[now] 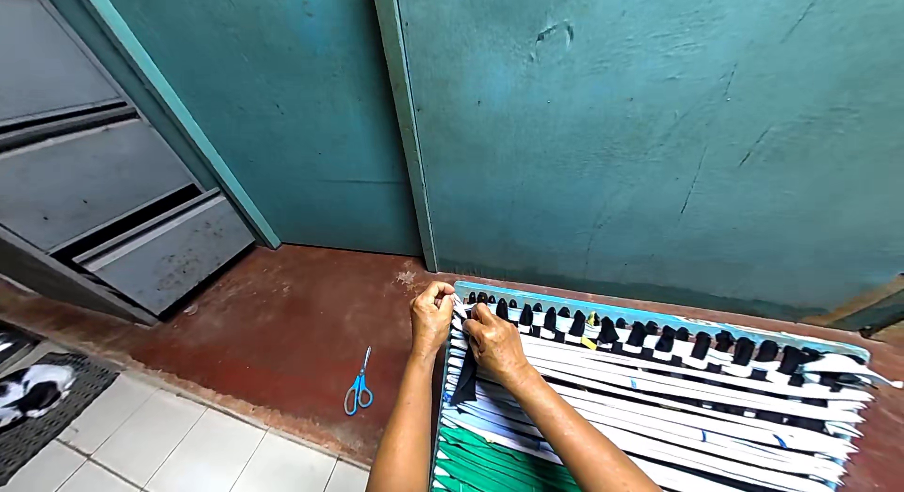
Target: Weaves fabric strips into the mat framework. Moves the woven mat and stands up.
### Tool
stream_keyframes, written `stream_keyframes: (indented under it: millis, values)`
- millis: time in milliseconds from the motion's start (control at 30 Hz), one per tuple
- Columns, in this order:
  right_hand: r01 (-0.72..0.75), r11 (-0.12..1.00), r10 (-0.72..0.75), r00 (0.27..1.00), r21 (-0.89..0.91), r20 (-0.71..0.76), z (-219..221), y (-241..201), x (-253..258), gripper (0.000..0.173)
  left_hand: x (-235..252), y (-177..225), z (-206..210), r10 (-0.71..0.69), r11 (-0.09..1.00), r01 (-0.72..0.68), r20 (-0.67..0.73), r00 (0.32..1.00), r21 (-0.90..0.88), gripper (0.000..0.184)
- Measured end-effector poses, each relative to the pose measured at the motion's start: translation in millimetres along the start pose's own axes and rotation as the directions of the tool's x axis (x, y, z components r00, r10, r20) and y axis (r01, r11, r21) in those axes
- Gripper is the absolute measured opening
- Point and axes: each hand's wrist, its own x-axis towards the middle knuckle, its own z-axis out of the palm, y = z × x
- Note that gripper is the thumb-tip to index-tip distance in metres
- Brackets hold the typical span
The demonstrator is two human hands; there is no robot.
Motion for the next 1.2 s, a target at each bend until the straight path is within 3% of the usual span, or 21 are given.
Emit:
stream_keyframes:
  millis: [100,233,433,600,733,833,933,1033,1100,1200]
  values:
    - [-0.036,0.998,0.033,0.997,0.055,0.064,-5.1,1.6,0.9,0.005,1.2,3.0,-3.3,-0.056,0.990,0.052,0.030,0.998,0.129,0.012]
    - [-0.033,0.994,0.027,0.998,0.101,0.062,-6.0,4.8,-0.8,0.007,-8.5,-3.2,-3.5,0.023,0.968,-0.030,0.035,0.999,0.248,0.011]
    - [-0.014,0.967,0.007,1.000,0.256,0.026,-11.5,9.7,-7.8,0.014,-20.2,-14.5,-0.1,0.086,0.986,-0.079,-0.036,0.996,0.150,0.010]
    - [0.022,0.913,0.021,0.994,0.406,-0.103,-30.4,19.9,-26.1,0.018,-25.1,-14.1,2.8,0.031,1.000,-0.030,-0.050,0.998,0.006,0.014]
    - [0.063,0.939,0.022,0.970,0.337,-0.242,-50.1,29.8,-50.4,0.016,-25.6,-17.0,6.8,0.033,0.999,-0.035,-0.073,0.997,-0.019,0.016]
    - [0.041,0.970,0.036,0.951,0.241,-0.308,-72.5,41.7,-74.1,0.016,-26.9,-18.7,3.7,-0.074,0.986,0.064,-0.058,0.996,-0.154,0.017]
    - [-0.060,0.997,0.076,0.910,0.052,-0.407,-108.1,66.9,-109.5,0.015,-45.7,-20.2,0.3,-0.118,0.986,0.110,-0.057,0.991,-0.126,0.033]
    - [-0.271,0.945,0.147,0.852,-0.184,-0.502,-159.4,98.4,-154.6,0.018,-80.8,-20.5,-3.3,0.020,0.992,-0.007,-0.103,0.994,0.127,0.050]
    - [-0.437,0.846,0.216,0.805,-0.305,-0.553,-195.8,113.9,-178.6,0.028,-97.7,-19.5,-1.8,0.204,0.945,-0.149,-0.168,0.965,0.291,0.039]
    - [-0.614,0.690,0.344,0.744,-0.383,-0.572,-235.1,129.5,-203.8,0.039,-107.1,-9.3,7.9,0.401,0.870,-0.327,-0.144,0.905,0.368,0.027]
